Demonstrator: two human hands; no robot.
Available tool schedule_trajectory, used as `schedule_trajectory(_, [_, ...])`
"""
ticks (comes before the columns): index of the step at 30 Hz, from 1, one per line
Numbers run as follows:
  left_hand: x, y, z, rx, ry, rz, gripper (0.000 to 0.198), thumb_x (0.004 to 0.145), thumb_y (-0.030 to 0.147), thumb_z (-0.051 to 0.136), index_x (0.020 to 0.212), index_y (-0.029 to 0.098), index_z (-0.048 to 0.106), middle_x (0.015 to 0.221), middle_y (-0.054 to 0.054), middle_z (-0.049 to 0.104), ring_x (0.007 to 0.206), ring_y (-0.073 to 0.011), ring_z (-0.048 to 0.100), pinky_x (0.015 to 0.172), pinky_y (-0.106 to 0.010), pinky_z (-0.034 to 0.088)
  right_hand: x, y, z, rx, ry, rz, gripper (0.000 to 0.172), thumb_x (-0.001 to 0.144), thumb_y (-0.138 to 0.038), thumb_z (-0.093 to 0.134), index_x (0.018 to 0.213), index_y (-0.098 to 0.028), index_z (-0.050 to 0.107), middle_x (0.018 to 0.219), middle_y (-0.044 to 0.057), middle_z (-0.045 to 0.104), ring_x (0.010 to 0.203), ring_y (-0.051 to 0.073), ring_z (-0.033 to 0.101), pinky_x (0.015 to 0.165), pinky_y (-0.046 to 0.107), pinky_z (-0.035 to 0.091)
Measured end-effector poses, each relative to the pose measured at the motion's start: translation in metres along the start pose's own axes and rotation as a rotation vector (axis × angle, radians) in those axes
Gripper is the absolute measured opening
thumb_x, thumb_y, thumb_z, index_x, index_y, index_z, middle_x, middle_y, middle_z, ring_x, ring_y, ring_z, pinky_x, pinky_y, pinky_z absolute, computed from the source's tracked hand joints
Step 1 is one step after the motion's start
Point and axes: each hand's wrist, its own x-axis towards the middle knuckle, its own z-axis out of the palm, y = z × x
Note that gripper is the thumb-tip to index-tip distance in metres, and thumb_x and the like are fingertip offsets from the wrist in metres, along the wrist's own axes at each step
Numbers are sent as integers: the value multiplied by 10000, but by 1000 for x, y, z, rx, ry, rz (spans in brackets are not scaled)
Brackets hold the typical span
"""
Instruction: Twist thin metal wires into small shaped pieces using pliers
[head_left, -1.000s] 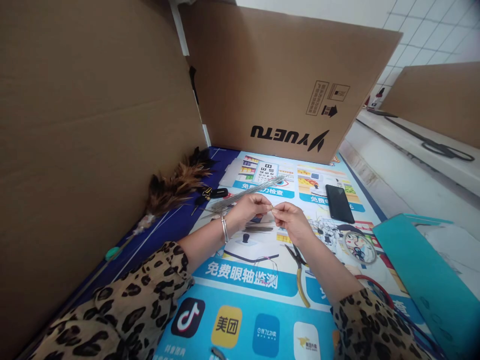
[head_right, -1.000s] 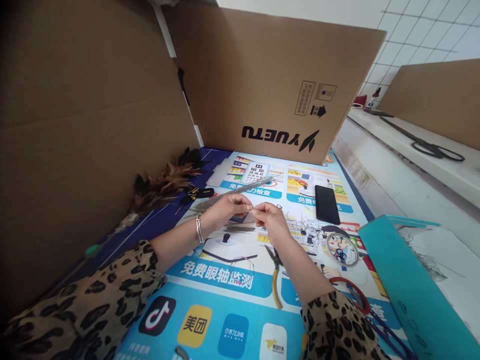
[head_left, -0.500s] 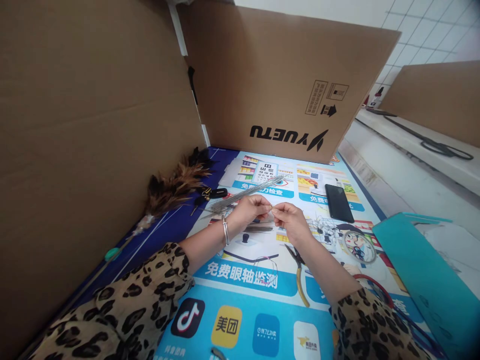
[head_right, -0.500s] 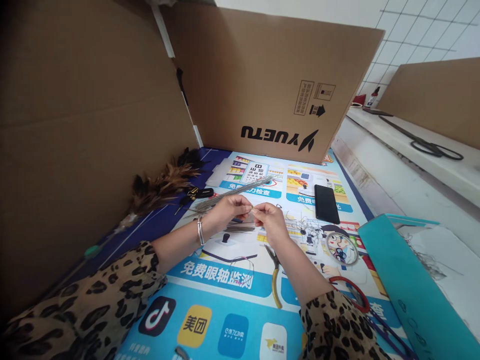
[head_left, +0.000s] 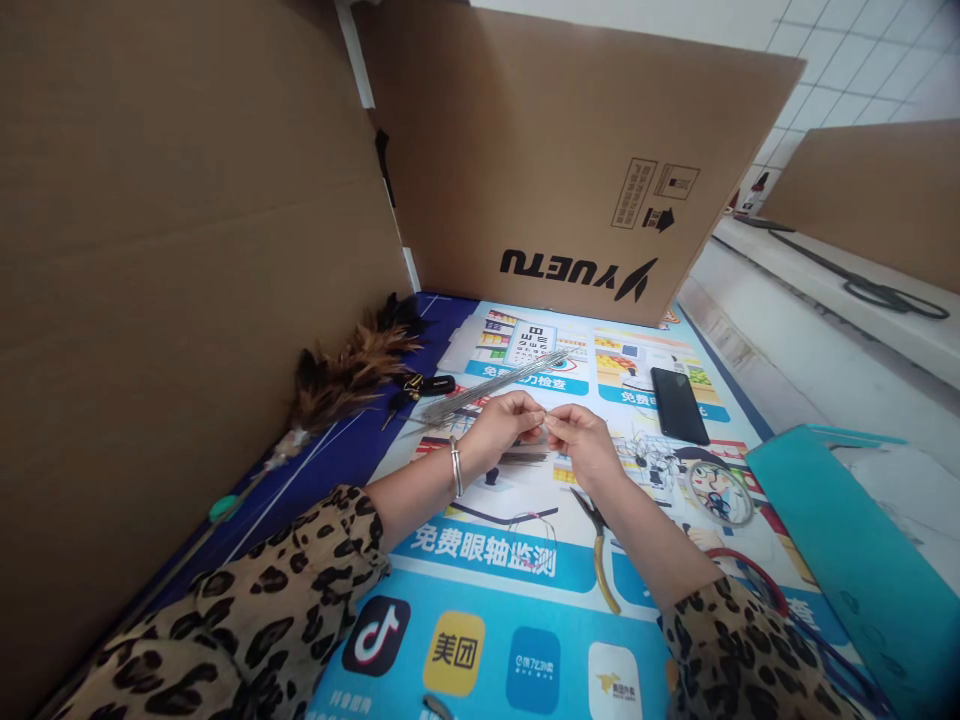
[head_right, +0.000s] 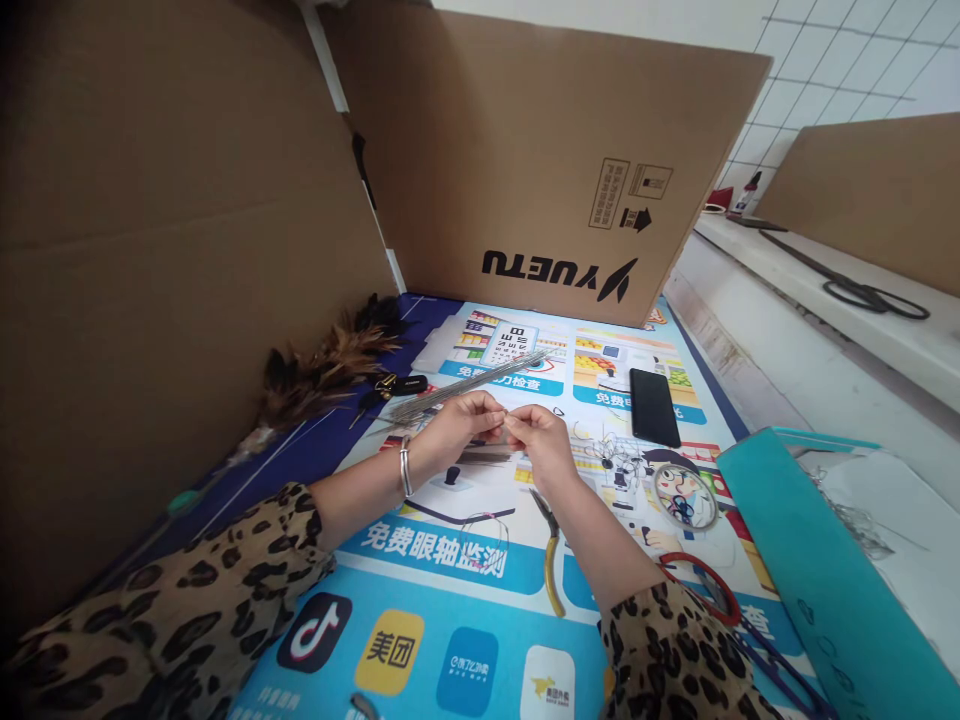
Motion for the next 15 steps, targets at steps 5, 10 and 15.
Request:
schedule_trajectory(5, [0, -4, 0, -30, 5, 17, 186, 691, 273, 636, 737, 123, 535, 620, 0, 574, 546, -87, 543, 569, -234, 438, -1, 0, 0, 7, 0, -1, 218, 624, -360, 679, 723, -186, 595, 580, -30, 558, 524, 90, 493, 521, 235, 401])
schedule_trajectory(10, [-1, -7, 0, -58, 13, -5, 200, 686, 285, 644, 737, 126, 534, 619, 1, 572, 550, -86, 544, 586, -238, 445, 0, -1, 0, 18, -25, 2, 209, 628, -352, 673, 721, -185, 589, 570, -32, 552, 513, 87, 488, 510, 229, 395])
schedule_trajectory(15, [1, -3, -2, -22, -31, -35, 232, 680, 314, 645, 783, 123, 564, 669, -19, 585, 591, -96, 554, 602, -246, 448, 4, -14, -11, -165, -62, 5, 215, 621, -362, 658, 708, -178, 588, 528, -29, 540, 482, 95, 475, 474, 229, 374])
